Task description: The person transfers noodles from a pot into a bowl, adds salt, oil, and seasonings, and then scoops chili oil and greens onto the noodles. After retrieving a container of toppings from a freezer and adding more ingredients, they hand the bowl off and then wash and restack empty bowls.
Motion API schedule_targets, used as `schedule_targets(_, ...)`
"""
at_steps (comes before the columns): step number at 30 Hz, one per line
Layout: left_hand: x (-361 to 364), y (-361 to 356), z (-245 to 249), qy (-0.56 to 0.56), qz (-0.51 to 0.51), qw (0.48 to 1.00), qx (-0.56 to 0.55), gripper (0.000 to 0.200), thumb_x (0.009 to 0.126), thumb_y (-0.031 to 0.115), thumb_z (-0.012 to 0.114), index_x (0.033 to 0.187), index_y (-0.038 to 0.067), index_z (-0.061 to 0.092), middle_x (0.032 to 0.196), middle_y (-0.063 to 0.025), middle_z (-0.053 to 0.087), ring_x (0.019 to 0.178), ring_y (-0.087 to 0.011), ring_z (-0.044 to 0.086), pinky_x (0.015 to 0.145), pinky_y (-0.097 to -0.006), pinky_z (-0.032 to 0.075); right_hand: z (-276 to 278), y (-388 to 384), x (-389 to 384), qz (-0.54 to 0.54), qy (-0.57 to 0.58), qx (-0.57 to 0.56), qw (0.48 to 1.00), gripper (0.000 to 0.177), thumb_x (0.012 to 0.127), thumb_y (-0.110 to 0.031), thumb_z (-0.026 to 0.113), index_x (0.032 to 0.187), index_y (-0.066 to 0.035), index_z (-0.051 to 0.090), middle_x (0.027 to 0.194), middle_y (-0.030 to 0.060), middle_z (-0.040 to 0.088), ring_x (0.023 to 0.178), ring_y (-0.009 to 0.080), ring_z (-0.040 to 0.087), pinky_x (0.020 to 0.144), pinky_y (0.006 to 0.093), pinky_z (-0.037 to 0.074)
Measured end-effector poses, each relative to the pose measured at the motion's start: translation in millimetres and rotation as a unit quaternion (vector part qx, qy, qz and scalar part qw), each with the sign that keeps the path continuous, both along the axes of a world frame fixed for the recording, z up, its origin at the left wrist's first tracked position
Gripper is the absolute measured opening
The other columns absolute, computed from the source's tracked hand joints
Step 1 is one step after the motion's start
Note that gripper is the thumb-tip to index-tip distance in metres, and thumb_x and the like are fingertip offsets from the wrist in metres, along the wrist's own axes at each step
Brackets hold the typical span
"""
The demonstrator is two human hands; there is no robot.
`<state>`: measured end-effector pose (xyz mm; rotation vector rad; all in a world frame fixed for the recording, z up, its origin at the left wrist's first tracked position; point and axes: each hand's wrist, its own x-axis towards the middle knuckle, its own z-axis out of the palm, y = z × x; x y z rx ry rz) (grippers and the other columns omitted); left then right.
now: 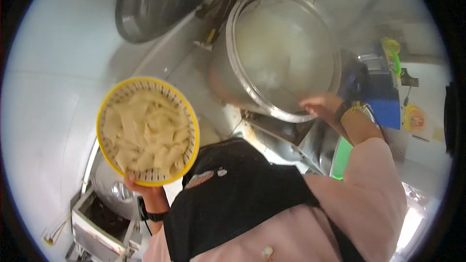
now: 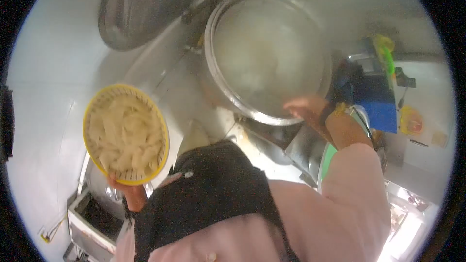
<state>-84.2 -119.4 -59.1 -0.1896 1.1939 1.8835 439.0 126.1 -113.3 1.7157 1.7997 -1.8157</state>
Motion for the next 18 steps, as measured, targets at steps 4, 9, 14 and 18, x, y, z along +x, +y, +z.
schedule_targets(4, -12.5, -10.7, -11.2, -0.006, -0.070, 0.993, 0.092, 0.064, 0.065, 0.034, 0.047, 0.123, 0.008, 0.036, 0.120, -0.0127, 0.041, 0.109, -0.0312, 0.042, 0.088, -0.0448, 0.040, 21.1, 9.4, -41.6, -0.222, -0.011, -0.169, 0.960, 0.014, 0.074, -0.016, 0.058, 0.084, -0.005, 0.058, 0.054, 0.0016, 0.049, 0.041, 0.0120, 0.047, 0.042, 0.0248, 0.041)
schedule_targets(9, 0.9, 6.7, 11.0, -0.028, -0.079, 0.990, 0.112, 0.067, 0.064, 0.031, 0.049, 0.124, 0.005, 0.034, 0.121, -0.0151, 0.040, 0.109, -0.0328, 0.042, 0.090, -0.0460, 0.039, 94.4, -14.0, -58.5, -0.221, -0.009, -0.159, 0.962, 0.018, 0.075, -0.013, 0.060, 0.086, -0.004, 0.050, 0.054, 0.0017, 0.046, 0.039, 0.0112, 0.045, 0.033, 0.0241, 0.037)
schedule_targets(14, -3.9, -1.0, 12.1, -0.069, -0.110, 0.975, 0.179, 0.070, 0.062, 0.029, 0.053, 0.123, 0.003, 0.033, 0.121, -0.0161, 0.041, 0.109, -0.0332, 0.043, 0.091, -0.0457, 0.038, 139.1, -89.7, -68.7, -0.317, 0.017, -0.152, 0.936, 0.017, 0.076, -0.013, 0.059, 0.080, -0.003, 0.046, 0.055, 0.0033, 0.047, 0.039, 0.0111, 0.046, 0.033, 0.0256, 0.039)
schedule_targets(18, -1.0, -1.2, 19.5, -0.047, -0.122, 0.974, 0.187, 0.071, 0.061, 0.028, 0.055, 0.124, 0.003, 0.033, 0.120, -0.0161, 0.041, 0.108, -0.0335, 0.043, 0.091, -0.0459, 0.038, 157.8, -126.2, -78.1, -0.318, -0.008, -0.112, 0.941, 0.016, 0.076, -0.011, 0.058, 0.077, -0.001, 0.046, 0.056, 0.0046, 0.049, 0.040, 0.0116, 0.047, 0.033, 0.0264, 0.039)
